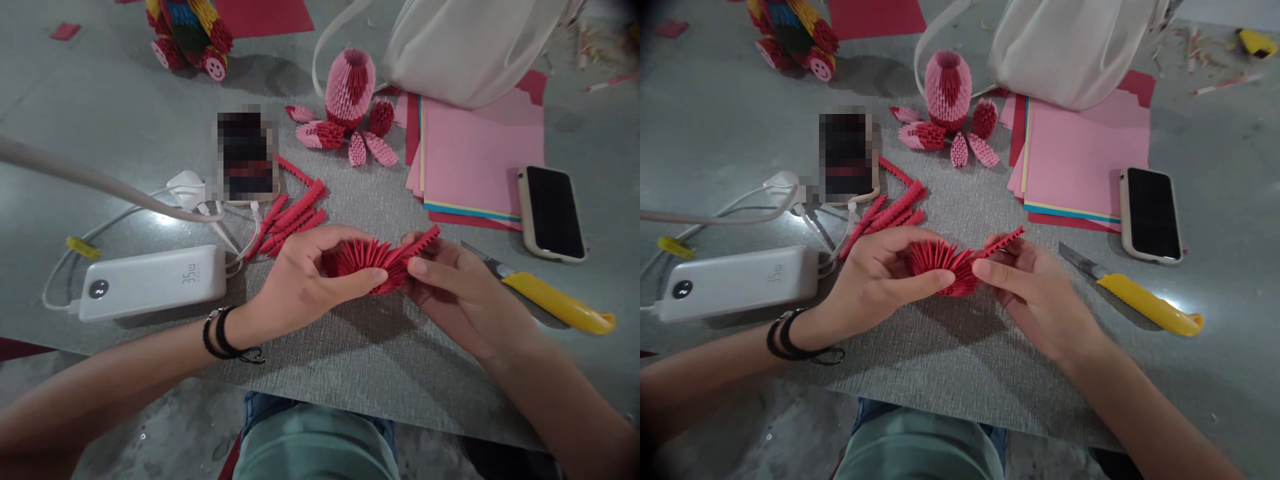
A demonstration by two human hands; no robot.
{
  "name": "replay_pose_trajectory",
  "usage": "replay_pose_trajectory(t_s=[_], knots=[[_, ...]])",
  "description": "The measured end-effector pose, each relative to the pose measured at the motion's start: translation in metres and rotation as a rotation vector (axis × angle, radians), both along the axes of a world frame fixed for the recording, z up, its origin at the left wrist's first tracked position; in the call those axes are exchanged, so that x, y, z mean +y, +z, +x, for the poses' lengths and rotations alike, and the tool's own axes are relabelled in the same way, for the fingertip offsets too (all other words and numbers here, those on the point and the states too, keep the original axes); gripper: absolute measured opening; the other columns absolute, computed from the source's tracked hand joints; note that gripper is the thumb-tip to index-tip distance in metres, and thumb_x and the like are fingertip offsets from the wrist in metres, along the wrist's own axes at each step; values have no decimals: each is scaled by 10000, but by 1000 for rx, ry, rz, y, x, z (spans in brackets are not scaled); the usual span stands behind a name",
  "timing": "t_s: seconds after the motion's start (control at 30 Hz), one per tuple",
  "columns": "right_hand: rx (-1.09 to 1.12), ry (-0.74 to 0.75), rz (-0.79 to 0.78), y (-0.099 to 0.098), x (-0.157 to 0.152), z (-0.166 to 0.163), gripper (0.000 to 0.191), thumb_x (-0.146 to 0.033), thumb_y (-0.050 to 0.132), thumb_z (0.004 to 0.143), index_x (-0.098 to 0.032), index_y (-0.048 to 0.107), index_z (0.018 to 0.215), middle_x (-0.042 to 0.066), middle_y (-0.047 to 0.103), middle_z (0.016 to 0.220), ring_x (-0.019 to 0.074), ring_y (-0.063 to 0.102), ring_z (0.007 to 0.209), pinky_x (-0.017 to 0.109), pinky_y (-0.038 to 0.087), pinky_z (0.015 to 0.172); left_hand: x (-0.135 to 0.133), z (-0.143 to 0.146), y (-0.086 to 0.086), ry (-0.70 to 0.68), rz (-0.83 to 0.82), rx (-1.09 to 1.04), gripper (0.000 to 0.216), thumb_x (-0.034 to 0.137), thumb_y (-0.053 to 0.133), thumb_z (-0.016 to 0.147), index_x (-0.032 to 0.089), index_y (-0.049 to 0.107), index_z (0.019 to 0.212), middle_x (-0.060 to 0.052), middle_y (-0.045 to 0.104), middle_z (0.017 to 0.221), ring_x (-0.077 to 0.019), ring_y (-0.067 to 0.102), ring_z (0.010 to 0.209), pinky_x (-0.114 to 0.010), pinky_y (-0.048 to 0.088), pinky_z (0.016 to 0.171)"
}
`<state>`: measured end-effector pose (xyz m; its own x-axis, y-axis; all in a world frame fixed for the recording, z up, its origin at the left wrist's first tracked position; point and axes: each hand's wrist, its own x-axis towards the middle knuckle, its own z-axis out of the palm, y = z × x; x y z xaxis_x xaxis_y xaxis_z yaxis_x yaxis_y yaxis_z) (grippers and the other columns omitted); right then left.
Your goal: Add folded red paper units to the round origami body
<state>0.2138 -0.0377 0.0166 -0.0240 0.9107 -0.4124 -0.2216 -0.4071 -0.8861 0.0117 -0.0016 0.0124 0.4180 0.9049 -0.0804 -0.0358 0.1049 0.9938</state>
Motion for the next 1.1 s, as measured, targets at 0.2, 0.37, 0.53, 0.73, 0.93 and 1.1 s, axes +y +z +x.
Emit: replay_pose_trajectory(t_s=[0.2,0.37,0.53,0.73,0.93,1.1], knots=[[38,-24,7,-1,-1,-3,266,-371,909,722,-281,705,867,-11,767,874,206,763,866,360,648,833,0,-1,2,-23,56,46,254,255,881,759,171,774,974,-30,760,896,-134,649,741,-216,528,639],[-17,-20,21,-2,0,-2,356,-356,956,642,-274,689,864,-26,750,807,187,747,762,324,644,726,1,0,6,-36,74,109,224,267,871,766,165,774,941,-23,743,828,-133,623,692,-220,505,593],[-175,-11,152,-4,-5,-1,322,-281,946,679,-271,715,903,-28,758,837,166,738,778,289,634,729,1,-1,4,-29,101,130,194,252,870,763,162,768,902,-3,701,760,-121,583,656,-218,474,576],[-236,-33,241,-5,-7,2,271,-269,918,751,-278,726,942,-36,763,863,158,736,816,274,619,743,3,-1,3,-75,86,114,311,291,861,780,150,746,1032,-48,754,940,-161,659,796,-248,538,686],[-245,-19,253,-2,-6,3,248,-258,918,761,-303,738,926,-55,760,846,134,731,795,237,605,733,2,-2,5,-65,142,180,250,278,826,803,160,749,1009,-49,767,935,-174,684,818,-249,536,672],[-293,-50,255,-1,-9,-1,258,-220,922,739,-270,746,921,-41,745,891,144,740,830,249,624,761,0,-1,3,-53,182,207,195,273,812,814,153,760,958,-43,770,921,-170,686,835,-250,539,697]])
